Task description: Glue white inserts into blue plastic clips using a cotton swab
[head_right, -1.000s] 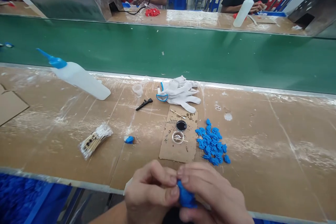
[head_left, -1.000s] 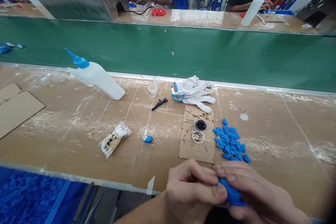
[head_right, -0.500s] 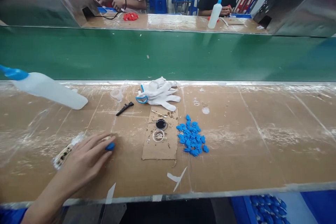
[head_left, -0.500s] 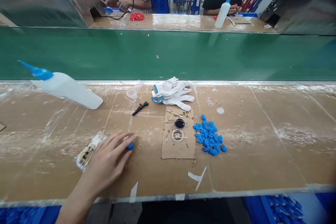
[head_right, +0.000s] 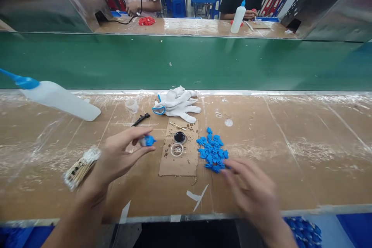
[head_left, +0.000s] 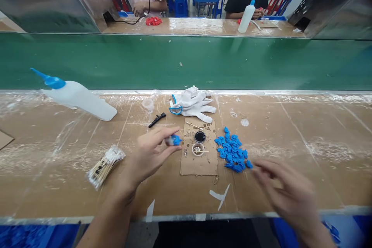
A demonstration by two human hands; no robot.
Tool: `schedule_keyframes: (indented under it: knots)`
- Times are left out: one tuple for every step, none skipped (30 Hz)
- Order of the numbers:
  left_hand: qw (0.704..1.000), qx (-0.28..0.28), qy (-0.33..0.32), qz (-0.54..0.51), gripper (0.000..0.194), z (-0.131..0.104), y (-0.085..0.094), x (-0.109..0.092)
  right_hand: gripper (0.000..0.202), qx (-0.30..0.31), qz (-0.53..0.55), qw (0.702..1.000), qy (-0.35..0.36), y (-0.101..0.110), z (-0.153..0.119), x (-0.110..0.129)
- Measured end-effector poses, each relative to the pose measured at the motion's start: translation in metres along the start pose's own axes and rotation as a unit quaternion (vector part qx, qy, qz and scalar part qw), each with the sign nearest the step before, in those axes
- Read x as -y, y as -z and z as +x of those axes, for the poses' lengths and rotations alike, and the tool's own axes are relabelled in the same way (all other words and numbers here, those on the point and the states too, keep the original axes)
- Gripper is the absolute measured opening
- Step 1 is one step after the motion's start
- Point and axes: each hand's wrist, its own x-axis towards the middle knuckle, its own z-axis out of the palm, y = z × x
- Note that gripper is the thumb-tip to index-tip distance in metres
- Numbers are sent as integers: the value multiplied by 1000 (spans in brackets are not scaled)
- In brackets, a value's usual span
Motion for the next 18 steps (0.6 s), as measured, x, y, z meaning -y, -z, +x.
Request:
schedule_keyframes:
  knots:
    - [1000,-6,2,-16,33,5,-8,1,18,35,-15,999,22,-15,9,1]
    - [999,-14,4,-33,30,8,-16,3,19,68,-32,996,39,-30,18,2]
    - [998,-21,7,-53,26,8,-23,7,22,97,-50,993,50,-44,26,3]
    - [997,-27,12,-76,23,7,-29,11,24,111,-66,990,50,-56,32,3]
    - [994,-33,20,-102,20,4,-34,15,26,119,-75,989,46,-66,37,4]
    - [990,-40,30,-129,18,0,-38,19,27,123,-79,988,44,-73,41,5]
    - [986,-46,43,-157,17,-3,-41,22,27,128,-78,988,45,-77,43,5]
    - [980,-53,58,-183,16,-6,-44,25,27,134,-74,987,49,-80,45,6]
    - [974,-59,73,-207,16,-9,-46,27,26,138,-69,987,54,-80,47,7]
    - [968,-65,87,-227,17,-11,-47,28,25,139,-65,986,61,-80,48,8]
    - [962,-69,103,-245,18,-12,-48,28,24,138,-64,986,69,-80,50,11]
    - [955,-72,119,-261,20,-12,-49,28,23,135,-67,985,78,-79,53,13]
    - [949,-73,135,-276,22,-12,-48,27,22,131,-71,985,89,-80,55,16]
    - [943,-73,149,-290,24,-12,-48,26,22,127,-76,984,101,-81,58,19]
    - [938,-71,160,-300,25,-11,-47,25,21,122,-80,983,112,-82,61,21]
    - [935,-69,166,-306,25,-11,-45,23,20,118,-81,982,121,-84,63,23]
    - [934,-68,169,-307,23,-11,-44,22,18,113,-77,982,127,-85,64,25]
    - [936,-69,169,-302,20,-10,-42,21,17,110,-66,983,132,-87,65,25]
